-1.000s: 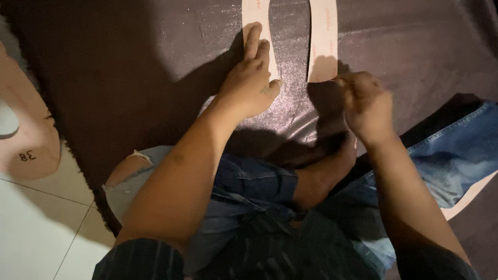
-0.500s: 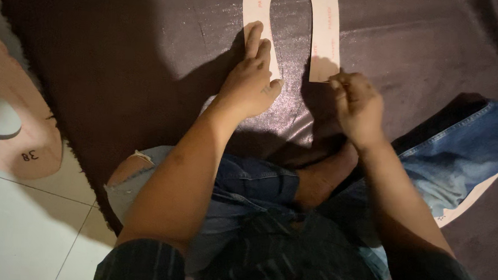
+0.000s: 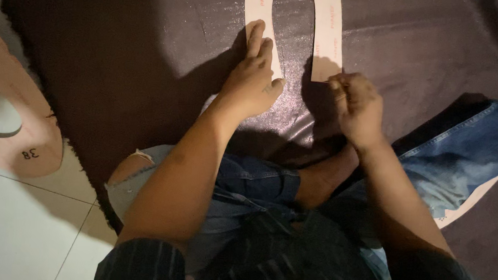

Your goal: The person sits on the floor and uses a U-shaped paper template to mark a dark brown fabric. They place the template on the fabric, trace its outline with a pen, and then move the template to a new spot to repeat the process.

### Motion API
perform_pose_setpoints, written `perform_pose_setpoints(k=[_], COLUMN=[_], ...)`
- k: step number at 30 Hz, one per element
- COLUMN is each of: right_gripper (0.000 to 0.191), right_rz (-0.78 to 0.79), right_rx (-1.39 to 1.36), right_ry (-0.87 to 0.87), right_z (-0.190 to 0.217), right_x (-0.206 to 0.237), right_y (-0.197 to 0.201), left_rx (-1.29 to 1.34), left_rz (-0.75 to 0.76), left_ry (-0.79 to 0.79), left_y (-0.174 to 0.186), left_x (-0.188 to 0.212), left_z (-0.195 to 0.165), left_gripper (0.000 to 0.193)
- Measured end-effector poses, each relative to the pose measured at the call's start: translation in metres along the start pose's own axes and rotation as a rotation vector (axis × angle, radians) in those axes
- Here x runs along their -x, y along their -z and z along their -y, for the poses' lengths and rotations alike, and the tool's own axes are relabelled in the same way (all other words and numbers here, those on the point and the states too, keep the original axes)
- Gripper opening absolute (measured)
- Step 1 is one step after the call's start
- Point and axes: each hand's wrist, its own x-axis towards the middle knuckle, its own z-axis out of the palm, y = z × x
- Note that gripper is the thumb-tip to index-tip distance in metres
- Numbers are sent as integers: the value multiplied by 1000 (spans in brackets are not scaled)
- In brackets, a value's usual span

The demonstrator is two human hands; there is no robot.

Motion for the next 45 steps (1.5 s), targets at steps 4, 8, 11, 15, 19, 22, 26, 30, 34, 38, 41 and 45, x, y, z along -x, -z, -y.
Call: perform_pose_setpoints(k=[4, 8, 11, 15, 19, 22, 26, 30, 34, 38, 41, 45], right_gripper=[10, 9, 9, 8, 6, 10, 10, 7, 10, 10, 12, 15], right_rz=[21, 50, 48, -11, -50, 29, 99, 63, 0, -16, -78, -74], right_rx=[-151, -210, -176, -52, -110, -48, -9, -26, -129, -58, -128, 37], right_ry=[-46, -13, 13, 113, 33, 108, 58, 50, 32, -2, 91, 130], right_z=[11, 11, 8, 0, 0, 4, 7, 0, -5, -7, -7, -7], right_x=[-3, -3, -8, -33, -43, -30, -3, -10, -50, -86, -84, -71], right_y=[-3, 4, 0, -12, -12, -2, 6, -2, -13, -18, -17, -16], left_rx=[0, -51, 12, -92, -64, -42, -28, -46, -3, 5, 25, 5], left_rz=[-19, -99, 15, -88, -37, 4, -30, -85, -84, -105, -73, -110], left_ry=[-15, -128, 23, -105, -26, 32, -24, -97, -97, -113, -88, -122], left_y=[1, -1, -4, -4, -1, 2, 0, -6, -5, -3, -3, -3], left_x=[2, 1, -1, -2, 0, 2, 2, -1, 0, 3, 2, 0], left_z=[-1, 3, 7, 8, 3, 0, 4, 10, 13, 12, 11, 12], left_gripper=[79, 81, 79, 81, 82, 80, 80, 81, 80, 79, 80, 80])
